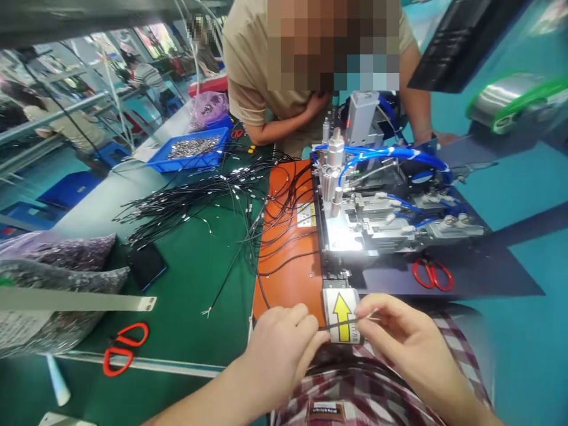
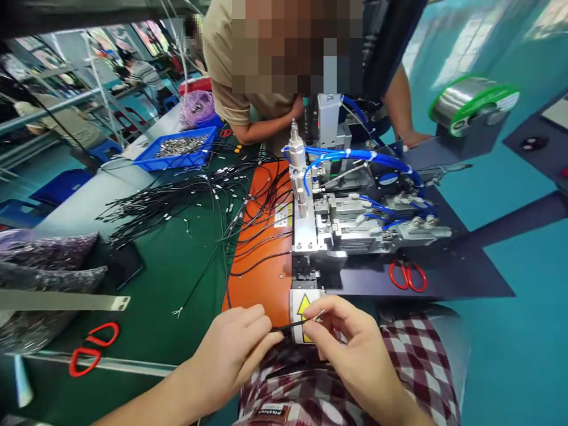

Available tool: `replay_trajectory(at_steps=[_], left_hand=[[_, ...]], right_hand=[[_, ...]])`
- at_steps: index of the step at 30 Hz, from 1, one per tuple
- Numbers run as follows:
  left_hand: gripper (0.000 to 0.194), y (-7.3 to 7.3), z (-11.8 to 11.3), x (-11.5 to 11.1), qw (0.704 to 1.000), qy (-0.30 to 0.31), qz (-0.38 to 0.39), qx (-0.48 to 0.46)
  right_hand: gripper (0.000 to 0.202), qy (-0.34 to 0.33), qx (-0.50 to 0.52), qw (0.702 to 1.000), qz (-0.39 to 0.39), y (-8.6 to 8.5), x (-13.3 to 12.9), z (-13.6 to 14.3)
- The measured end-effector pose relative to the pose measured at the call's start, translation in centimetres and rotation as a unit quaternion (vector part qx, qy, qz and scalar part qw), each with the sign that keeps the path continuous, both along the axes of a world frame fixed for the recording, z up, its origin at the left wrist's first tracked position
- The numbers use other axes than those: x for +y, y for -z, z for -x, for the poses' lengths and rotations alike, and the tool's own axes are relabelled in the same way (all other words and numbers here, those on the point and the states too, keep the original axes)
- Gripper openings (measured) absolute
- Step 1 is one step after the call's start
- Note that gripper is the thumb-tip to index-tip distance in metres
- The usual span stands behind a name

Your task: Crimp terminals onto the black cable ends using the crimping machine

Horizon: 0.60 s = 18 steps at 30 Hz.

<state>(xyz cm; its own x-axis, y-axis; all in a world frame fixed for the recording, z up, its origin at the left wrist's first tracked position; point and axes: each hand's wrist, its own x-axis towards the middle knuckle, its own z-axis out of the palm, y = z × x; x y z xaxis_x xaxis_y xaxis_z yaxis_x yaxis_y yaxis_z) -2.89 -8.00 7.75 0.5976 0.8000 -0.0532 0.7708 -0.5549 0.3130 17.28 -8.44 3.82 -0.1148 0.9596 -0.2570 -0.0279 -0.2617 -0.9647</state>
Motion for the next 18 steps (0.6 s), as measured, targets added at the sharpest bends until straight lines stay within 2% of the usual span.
replay_trajectory(at_steps=[3,5,7,9,14,15,18], left_hand=[[0.013,0.5,-0.4,0.7,0.986,-0.051,0.14,-0.079],[0.017,0.4,-0.9,1.4,0.948,-0.077,0.251,-0.181],[0.018,0.3,-1.4,2.1,0.903,-0.106,0.33,-0.254],[0.014,0.4,-1.9,2.7,0.876,-0.132,0.365,-0.288],[0.011,1.5,-2.8,3.6,0.843,-0.169,0.367,-0.356],[0.014,1.9,-2.9,3.8,0.822,-0.178,0.385,-0.379],[0.021,2.8,-3.1,4.3,0.728,-0.196,0.484,-0.445]], right_hand=[[0.018,-0.036,0.048,0.997,0.056,0.7,1.1,0.8],[0.019,-0.067,0.076,0.993,0.067,0.9,1.7,1.1],[0.021,-0.068,0.101,0.99,0.077,0.9,2.2,1.0],[0.022,-0.042,0.11,0.99,0.083,0.7,2.5,0.7],[0.022,-0.009,0.097,0.993,0.066,0.8,2.8,0.1],[0.021,-0.005,0.099,0.993,0.068,1.0,2.8,0.0],[0.02,0.018,0.115,0.989,0.089,1.7,3.0,-0.3]])
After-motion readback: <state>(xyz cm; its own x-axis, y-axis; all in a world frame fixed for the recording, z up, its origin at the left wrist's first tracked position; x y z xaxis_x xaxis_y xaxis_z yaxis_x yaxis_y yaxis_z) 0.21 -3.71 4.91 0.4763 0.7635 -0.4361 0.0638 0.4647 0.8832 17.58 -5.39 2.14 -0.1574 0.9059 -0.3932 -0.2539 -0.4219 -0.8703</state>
